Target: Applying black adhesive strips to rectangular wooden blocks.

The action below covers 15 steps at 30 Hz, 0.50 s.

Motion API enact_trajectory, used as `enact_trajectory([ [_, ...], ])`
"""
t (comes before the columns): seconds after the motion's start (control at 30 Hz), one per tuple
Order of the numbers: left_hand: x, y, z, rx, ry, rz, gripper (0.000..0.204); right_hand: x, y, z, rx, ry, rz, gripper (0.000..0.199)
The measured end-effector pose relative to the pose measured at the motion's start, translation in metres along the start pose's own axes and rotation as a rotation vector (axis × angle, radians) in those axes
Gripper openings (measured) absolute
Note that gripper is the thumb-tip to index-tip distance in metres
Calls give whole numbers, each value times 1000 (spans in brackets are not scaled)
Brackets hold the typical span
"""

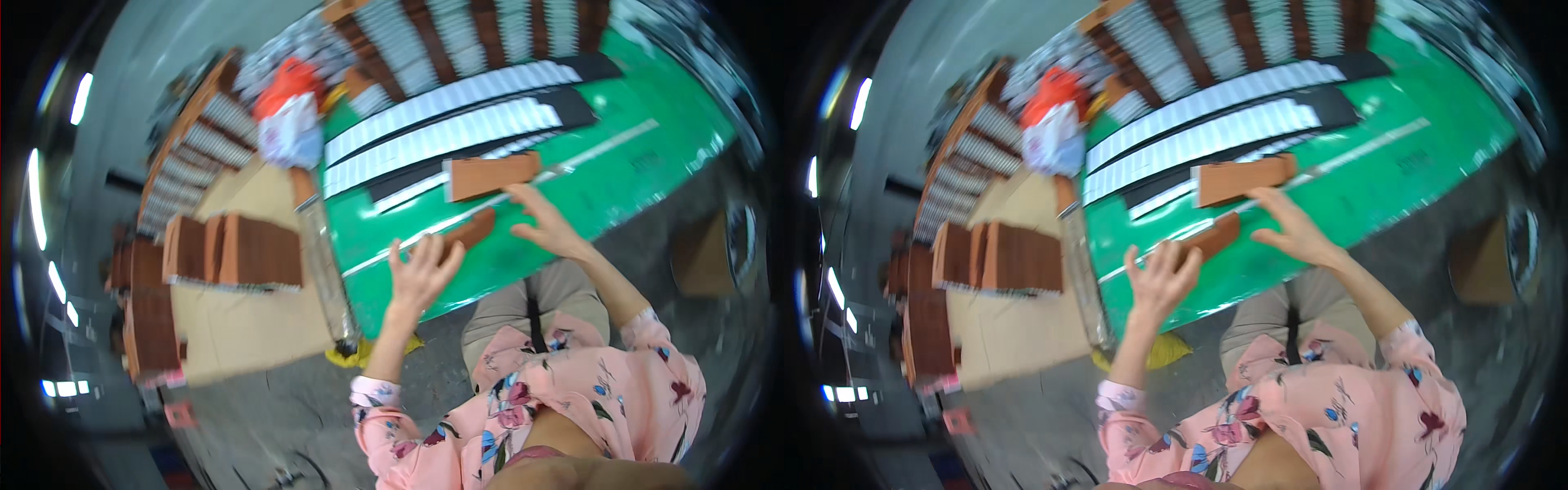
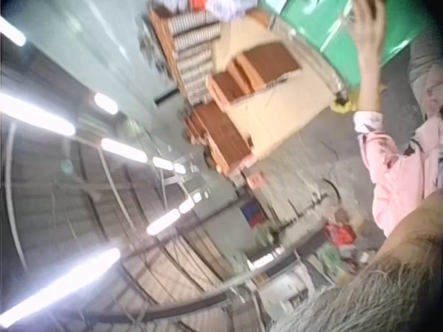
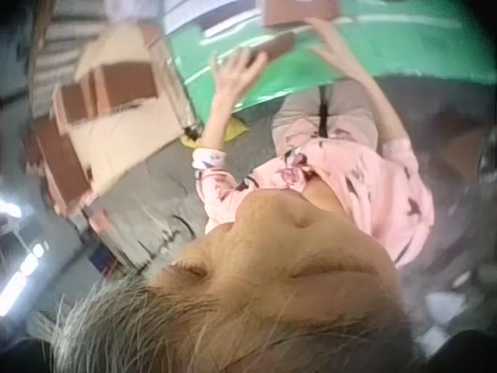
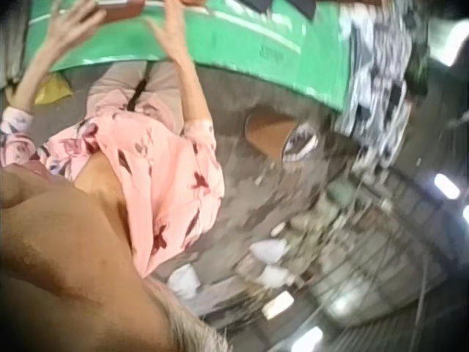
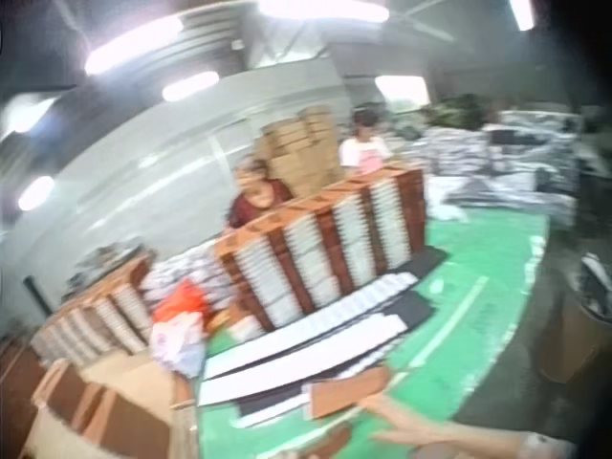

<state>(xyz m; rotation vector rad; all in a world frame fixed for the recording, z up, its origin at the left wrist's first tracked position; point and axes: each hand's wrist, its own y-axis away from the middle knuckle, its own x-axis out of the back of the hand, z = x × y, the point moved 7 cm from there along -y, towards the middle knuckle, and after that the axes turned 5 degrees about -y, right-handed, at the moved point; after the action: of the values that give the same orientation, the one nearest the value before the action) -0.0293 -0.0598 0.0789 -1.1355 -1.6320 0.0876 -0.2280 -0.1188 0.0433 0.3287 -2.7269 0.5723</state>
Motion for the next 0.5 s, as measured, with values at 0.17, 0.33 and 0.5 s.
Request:
enact_trajectory([
  [0.17,-33,-25,88,49,184,17,37,25,36,38,-216,-71,-180,27],
  [0.33,-62,-17,81,864,907,143,55,52,41,50,-69,29,-38,21],
  [0.5,-96,5,73,1067,1062,-93,31,61,19,56,99,101,-35,23],
])
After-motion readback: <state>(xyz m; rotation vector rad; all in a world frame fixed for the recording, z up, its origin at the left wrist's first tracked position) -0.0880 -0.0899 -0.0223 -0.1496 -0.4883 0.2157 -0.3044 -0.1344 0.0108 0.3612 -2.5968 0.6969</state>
